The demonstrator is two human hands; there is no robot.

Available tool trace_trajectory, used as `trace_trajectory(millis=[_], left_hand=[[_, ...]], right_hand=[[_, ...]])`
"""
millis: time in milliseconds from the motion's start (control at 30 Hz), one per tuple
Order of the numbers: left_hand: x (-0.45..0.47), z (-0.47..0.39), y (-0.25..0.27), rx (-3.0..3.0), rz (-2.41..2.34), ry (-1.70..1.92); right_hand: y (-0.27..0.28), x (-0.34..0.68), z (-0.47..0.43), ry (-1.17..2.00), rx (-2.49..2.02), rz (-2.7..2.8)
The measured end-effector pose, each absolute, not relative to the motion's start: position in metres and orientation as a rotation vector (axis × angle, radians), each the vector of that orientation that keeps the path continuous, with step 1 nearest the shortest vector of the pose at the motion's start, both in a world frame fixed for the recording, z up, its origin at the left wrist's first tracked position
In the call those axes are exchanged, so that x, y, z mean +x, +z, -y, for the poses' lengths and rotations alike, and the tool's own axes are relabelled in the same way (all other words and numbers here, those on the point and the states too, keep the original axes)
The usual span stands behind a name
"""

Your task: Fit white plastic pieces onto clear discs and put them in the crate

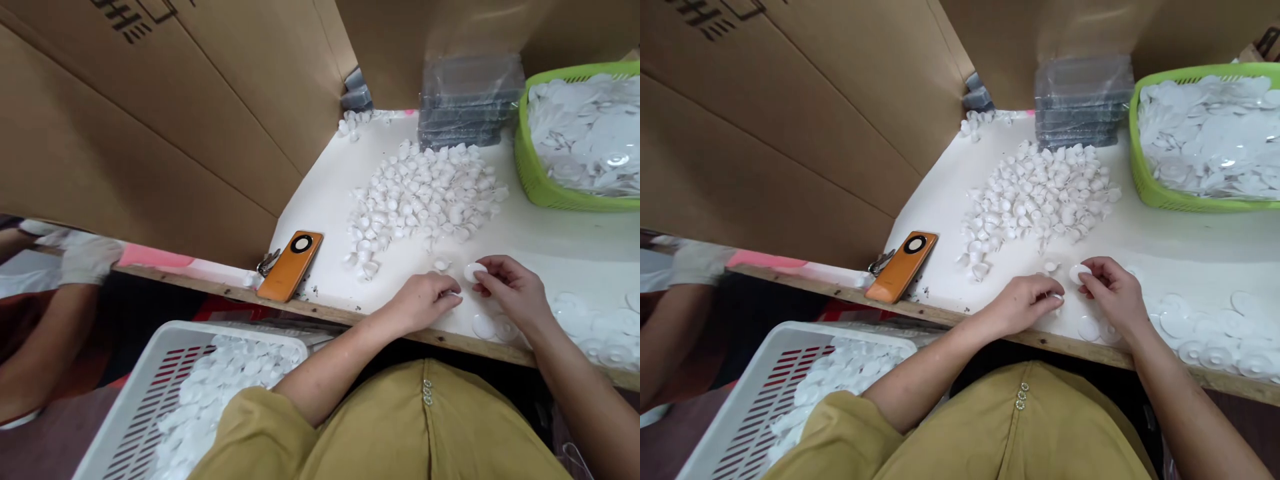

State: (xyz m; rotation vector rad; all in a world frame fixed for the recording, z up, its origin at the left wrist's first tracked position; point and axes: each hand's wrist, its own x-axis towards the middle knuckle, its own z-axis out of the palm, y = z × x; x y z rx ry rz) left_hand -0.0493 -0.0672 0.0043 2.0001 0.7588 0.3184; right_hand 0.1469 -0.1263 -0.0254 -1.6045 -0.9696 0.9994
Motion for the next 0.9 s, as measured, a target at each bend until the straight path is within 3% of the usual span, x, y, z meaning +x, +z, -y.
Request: trace_trajectory(millis=[233, 367, 533, 733, 900], left_hand=[[-0.071, 0.049, 0.016, 1.514, -0.966, 0.595], [-0.054, 0.083, 0.034, 1.648, -0.653, 0.347], [-0.026, 0.088, 0.010, 1.943, -0.530, 0.012], [-0.040, 0.036, -0.013, 2.031, -0.896, 0.381], [-0.047, 0.037, -0.017, 1.971, -0.788, 0.328]], right_hand=[[-0.023, 0.147, 0.127, 0.966, -1.652, 0.986], [-0.017, 0.147, 0.124, 0.916, -1.668, 0.912], [-0.011, 0.147, 0.126, 0.883, -1.684, 0.828], [-0.016, 0.149, 0.126, 0.929, -1.633, 0.803], [-0.021, 0.150, 0.125, 0.988, -1.624, 0.815]])
